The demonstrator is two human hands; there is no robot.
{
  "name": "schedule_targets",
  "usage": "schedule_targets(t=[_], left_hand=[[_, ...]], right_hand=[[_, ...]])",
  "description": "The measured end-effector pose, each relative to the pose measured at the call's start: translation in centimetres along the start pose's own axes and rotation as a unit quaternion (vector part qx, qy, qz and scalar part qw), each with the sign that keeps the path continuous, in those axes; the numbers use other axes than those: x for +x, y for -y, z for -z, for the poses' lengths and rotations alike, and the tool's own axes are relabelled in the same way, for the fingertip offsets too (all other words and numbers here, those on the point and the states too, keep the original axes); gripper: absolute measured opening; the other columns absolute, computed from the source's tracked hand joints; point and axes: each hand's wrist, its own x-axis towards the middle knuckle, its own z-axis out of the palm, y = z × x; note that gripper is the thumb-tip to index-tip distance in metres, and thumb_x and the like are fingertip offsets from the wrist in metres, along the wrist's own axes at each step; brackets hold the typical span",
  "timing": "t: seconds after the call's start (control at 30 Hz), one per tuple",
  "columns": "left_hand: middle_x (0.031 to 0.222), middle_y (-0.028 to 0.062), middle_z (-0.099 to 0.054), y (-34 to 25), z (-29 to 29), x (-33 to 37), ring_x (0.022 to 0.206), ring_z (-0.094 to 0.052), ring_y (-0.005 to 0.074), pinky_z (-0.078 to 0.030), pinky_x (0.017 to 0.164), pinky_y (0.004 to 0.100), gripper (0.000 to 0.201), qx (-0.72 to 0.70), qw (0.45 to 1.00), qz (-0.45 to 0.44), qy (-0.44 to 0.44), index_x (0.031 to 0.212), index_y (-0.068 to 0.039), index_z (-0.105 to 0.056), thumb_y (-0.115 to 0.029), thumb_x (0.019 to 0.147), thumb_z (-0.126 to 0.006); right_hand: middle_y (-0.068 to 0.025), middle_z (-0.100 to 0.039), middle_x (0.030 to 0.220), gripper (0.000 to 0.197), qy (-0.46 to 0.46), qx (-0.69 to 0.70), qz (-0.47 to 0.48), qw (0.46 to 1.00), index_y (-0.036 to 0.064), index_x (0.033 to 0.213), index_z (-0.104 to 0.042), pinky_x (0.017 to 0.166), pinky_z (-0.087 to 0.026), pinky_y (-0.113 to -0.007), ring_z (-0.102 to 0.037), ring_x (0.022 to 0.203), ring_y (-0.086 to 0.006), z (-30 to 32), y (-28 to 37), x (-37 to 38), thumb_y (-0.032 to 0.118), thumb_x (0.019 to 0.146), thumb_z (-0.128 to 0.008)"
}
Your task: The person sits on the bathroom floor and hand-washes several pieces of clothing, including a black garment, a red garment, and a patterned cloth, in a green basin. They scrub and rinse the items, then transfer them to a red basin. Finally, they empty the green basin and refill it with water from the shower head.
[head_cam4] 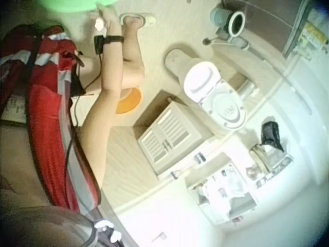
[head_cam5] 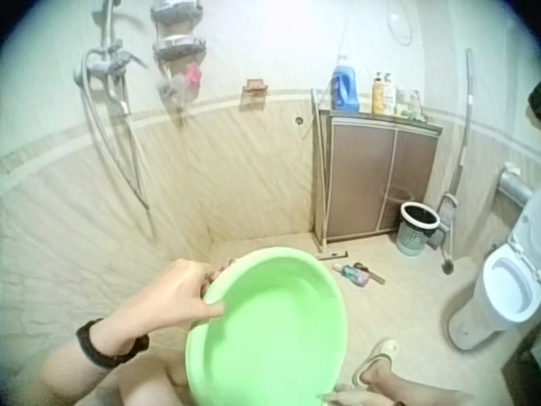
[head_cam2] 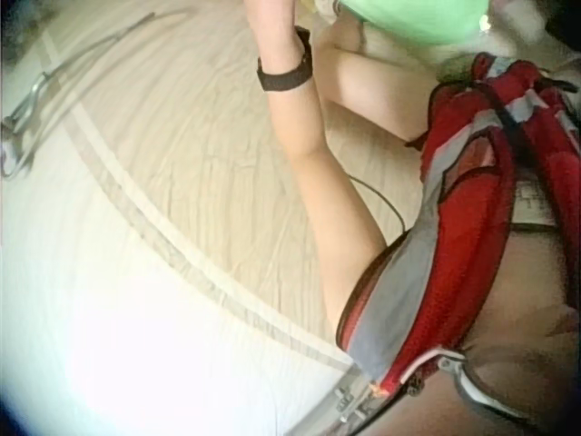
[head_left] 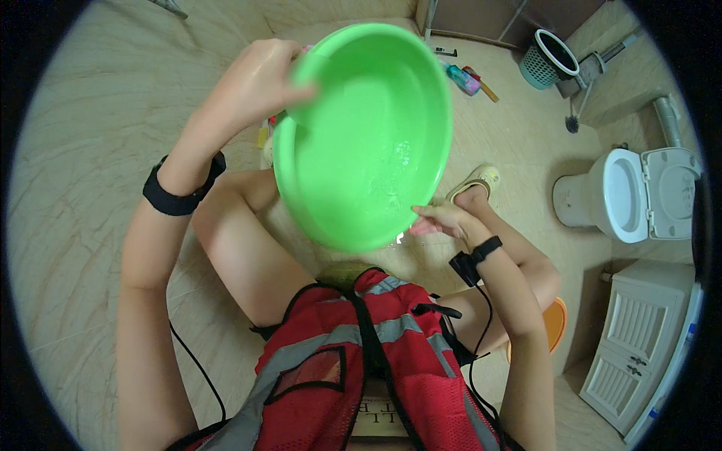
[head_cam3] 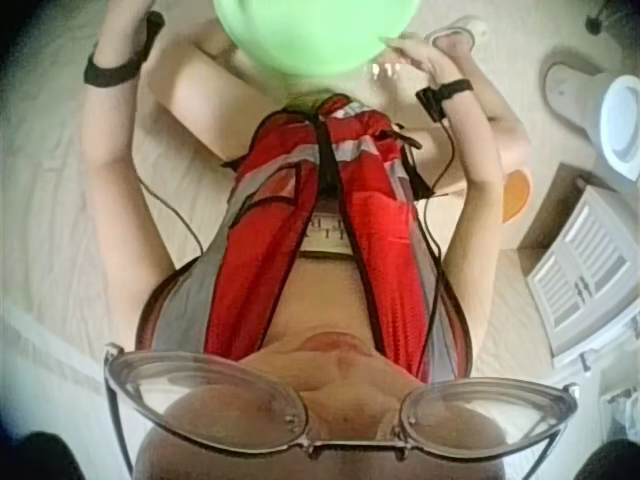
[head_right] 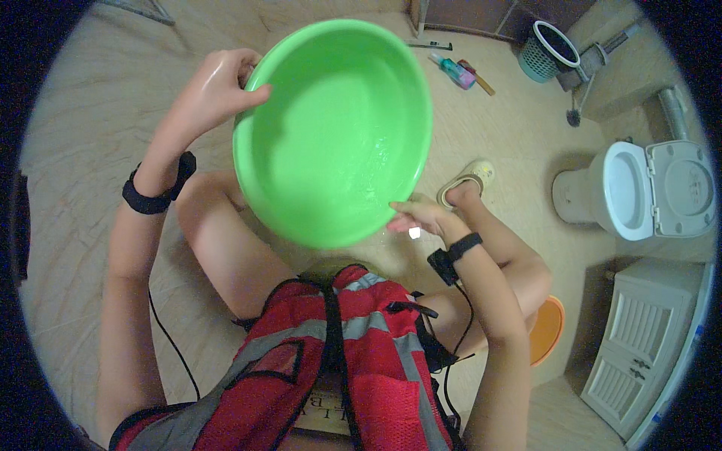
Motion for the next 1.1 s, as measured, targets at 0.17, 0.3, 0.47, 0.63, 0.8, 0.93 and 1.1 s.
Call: schedule_targets(t=[0.17,0.3,0.47,0.63,0.8,0.93,1.1], left_hand=[[0.067,0.0141,-0.057,3.8,-0.8,-1.5,0.060,-0.055,0.0168,-0.046,0.056,0.0301,0.032,0.099,0.994,-0.006,-0.041,0.092,0.005,-0.055,-0.016,0.071,-0.067],[0.073,0.0154,-0.059,8.4,-3.9,-2.2,0.063,-0.058,0.0170,-0.047,0.058,0.0305,0.033,0.097,0.991,0.055,-0.067,0.095,0.003,-0.054,-0.014,0.070,-0.069],[0.077,0.0126,-0.062,11.9,-10.9,-2.6,0.066,-0.060,0.0159,-0.048,0.059,0.0298,0.036,-0.077,0.985,0.141,-0.059,0.097,0.002,-0.055,-0.015,0.070,-0.071],[0.071,0.0099,-0.060,16.1,-20.8,-3.1,0.063,-0.057,0.0179,-0.047,0.059,0.0329,0.039,-0.246,0.952,0.171,-0.058,0.095,0.000,-0.060,-0.023,0.066,-0.075],[0.097,0.0221,-0.060,14.3,-24.5,-3.8,0.086,-0.060,0.0320,-0.046,0.078,0.0391,0.059,-0.084,0.987,0.138,-0.019,0.115,0.003,-0.048,-0.034,0.073,-0.065],[0.111,0.0213,-0.056,10.0,-22.5,-4.6,0.094,-0.058,0.0317,-0.046,0.081,0.0370,0.058,-0.185,0.932,0.002,0.313,0.120,0.003,-0.045,-0.036,0.081,-0.060],[0.103,0.0183,-0.060,8.8,-20.4,-6.2,0.091,-0.060,0.0281,-0.047,0.078,0.0358,0.054,-0.271,0.886,0.014,0.376,0.116,0.002,-0.048,-0.035,0.080,-0.060]], right_hand=[[-0.0167,-0.058,0.104,0.048,-0.152,-0.001,0.136,0.979,-0.0030,0.124,-0.033,0.072,-0.054,-0.030,-0.063,0.082,-0.0215,1.5,2.7,1.7,0.008,0.084,-0.058],[-0.0135,-0.059,0.102,0.046,-0.234,-0.025,0.287,0.928,-0.0034,0.120,-0.039,0.076,-0.051,-0.030,-0.061,0.082,-0.0196,3.0,3.9,-0.4,0.008,0.081,-0.062],[-0.0100,-0.062,0.091,0.028,-0.369,-0.188,0.375,0.830,-0.0037,0.103,-0.053,0.071,-0.047,-0.027,-0.059,0.079,-0.0168,5.2,6.5,-4.3,0.007,0.079,-0.062],[-0.0082,-0.062,0.086,0.019,-0.417,-0.109,0.450,0.782,-0.0049,0.095,-0.057,0.069,-0.046,-0.026,-0.057,0.076,-0.0138,6.9,8.8,-5.5,0.000,0.077,-0.056],[-0.0063,-0.061,0.081,0.018,-0.402,-0.192,0.516,0.732,-0.0055,0.091,-0.057,0.065,-0.045,-0.026,-0.056,0.072,-0.0119,4.1,12.3,-5.6,-0.002,0.074,-0.055],[-0.0141,-0.056,0.064,0.015,-0.516,-0.510,0.458,0.514,0.0003,0.082,-0.054,0.052,-0.044,-0.030,-0.057,0.056,-0.0243,3.3,13.3,-4.4,-0.001,0.068,-0.059],[-0.0149,-0.046,0.060,0.021,-0.443,-0.639,0.535,0.330,0.0031,0.070,-0.042,0.046,-0.039,-0.041,-0.050,0.053,-0.0338,0.8,17.4,-2.3,-0.005,0.055,-0.056]])
